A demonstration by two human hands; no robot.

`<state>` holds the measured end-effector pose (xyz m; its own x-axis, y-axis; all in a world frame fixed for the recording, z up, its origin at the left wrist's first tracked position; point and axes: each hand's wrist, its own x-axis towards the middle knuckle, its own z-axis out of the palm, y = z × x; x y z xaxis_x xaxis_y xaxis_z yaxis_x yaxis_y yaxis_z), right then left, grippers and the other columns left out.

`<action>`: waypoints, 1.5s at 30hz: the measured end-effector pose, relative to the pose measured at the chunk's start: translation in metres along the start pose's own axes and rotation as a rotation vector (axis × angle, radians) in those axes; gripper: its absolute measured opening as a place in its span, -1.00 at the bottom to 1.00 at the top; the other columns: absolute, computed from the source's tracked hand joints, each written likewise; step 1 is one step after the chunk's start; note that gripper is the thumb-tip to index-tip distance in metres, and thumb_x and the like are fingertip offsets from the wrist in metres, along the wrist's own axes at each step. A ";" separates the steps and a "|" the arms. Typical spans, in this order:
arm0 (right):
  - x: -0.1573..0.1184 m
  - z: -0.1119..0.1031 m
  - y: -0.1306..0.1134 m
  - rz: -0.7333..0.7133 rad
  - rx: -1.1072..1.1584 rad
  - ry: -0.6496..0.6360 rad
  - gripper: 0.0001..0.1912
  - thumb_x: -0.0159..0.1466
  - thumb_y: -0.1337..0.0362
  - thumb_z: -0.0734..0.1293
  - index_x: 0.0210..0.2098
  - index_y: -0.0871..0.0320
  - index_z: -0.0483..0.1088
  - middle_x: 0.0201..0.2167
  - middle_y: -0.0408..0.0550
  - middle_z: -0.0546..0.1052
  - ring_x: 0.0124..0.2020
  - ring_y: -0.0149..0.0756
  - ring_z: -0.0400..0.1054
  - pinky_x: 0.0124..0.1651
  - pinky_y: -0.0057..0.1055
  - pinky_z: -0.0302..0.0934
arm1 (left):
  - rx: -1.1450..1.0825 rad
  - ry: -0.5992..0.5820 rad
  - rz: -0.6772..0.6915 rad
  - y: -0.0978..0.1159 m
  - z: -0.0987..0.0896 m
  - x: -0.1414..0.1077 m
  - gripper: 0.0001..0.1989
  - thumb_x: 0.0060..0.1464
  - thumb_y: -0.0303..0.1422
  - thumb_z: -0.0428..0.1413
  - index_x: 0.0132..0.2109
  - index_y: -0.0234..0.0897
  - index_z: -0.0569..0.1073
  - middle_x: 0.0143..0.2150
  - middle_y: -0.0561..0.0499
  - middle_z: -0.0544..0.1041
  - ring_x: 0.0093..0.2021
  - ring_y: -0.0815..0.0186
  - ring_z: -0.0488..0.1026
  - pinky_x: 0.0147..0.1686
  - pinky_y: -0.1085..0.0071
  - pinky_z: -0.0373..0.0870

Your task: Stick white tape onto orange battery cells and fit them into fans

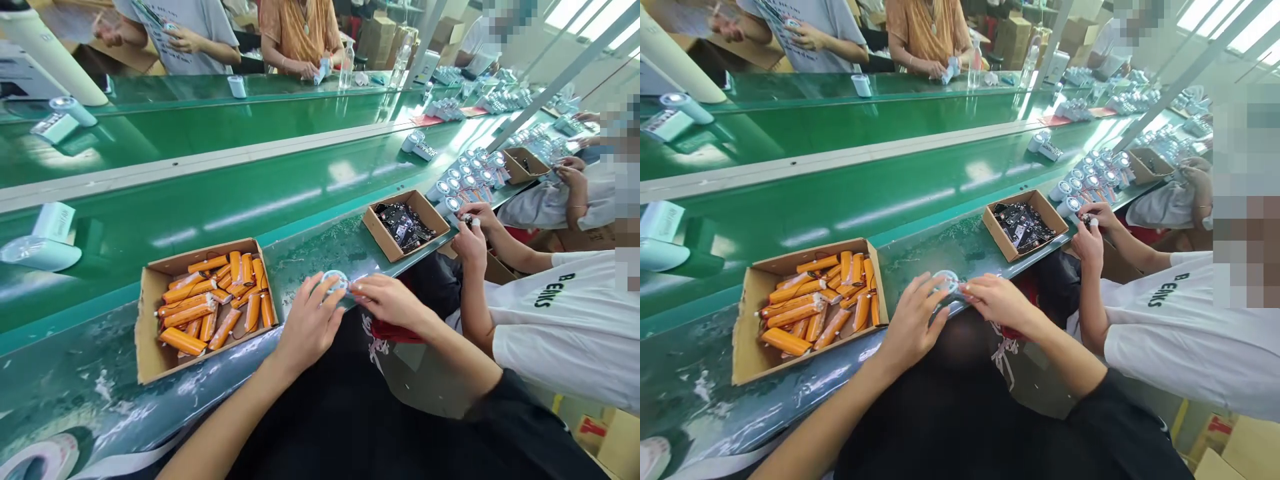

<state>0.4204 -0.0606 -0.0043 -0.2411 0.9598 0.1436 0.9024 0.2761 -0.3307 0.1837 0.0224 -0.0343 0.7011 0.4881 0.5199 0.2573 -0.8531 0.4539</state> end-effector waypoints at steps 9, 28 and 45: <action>0.031 -0.134 0.202 0.887 -0.352 0.382 -0.67 0.30 0.27 0.46 0.05 0.20 0.58 -0.05 0.21 0.66 -0.04 0.06 0.54 0.08 -0.05 0.34 | 0.017 0.241 -0.042 0.001 -0.061 -0.105 -0.64 0.20 -0.67 0.21 0.09 -0.30 0.45 0.02 -0.16 0.62 0.16 0.10 0.55 0.13 0.10 0.57; 0.016 -0.001 0.016 0.020 0.291 0.284 -0.74 0.38 0.13 0.37 -0.01 -0.41 0.57 -0.20 0.02 0.70 -0.19 -0.01 0.64 -0.14 -0.05 0.51 | 0.643 0.008 -0.564 -0.072 -0.216 -0.328 -0.65 0.34 -0.37 0.11 0.23 -0.26 0.44 0.22 -0.24 0.55 0.33 -0.09 0.44 0.31 -0.11 0.43; 0.098 0.052 -0.179 -0.575 0.687 -0.979 -0.78 0.43 0.10 0.41 -0.17 0.09 0.64 -0.40 -0.16 0.65 -0.44 -0.39 0.51 -0.28 -0.52 0.29 | 0.735 0.172 -0.277 0.003 -0.189 -0.249 -0.67 0.29 -0.59 0.11 0.16 -0.34 0.48 0.03 -0.25 0.63 0.04 0.06 0.59 0.07 0.14 0.60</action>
<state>0.2164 -0.0134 0.0210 -0.9431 0.2575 -0.2102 0.2926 0.3432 -0.8925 -0.1162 -0.0668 -0.0259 0.4507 0.6702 0.5897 0.8207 -0.5710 0.0217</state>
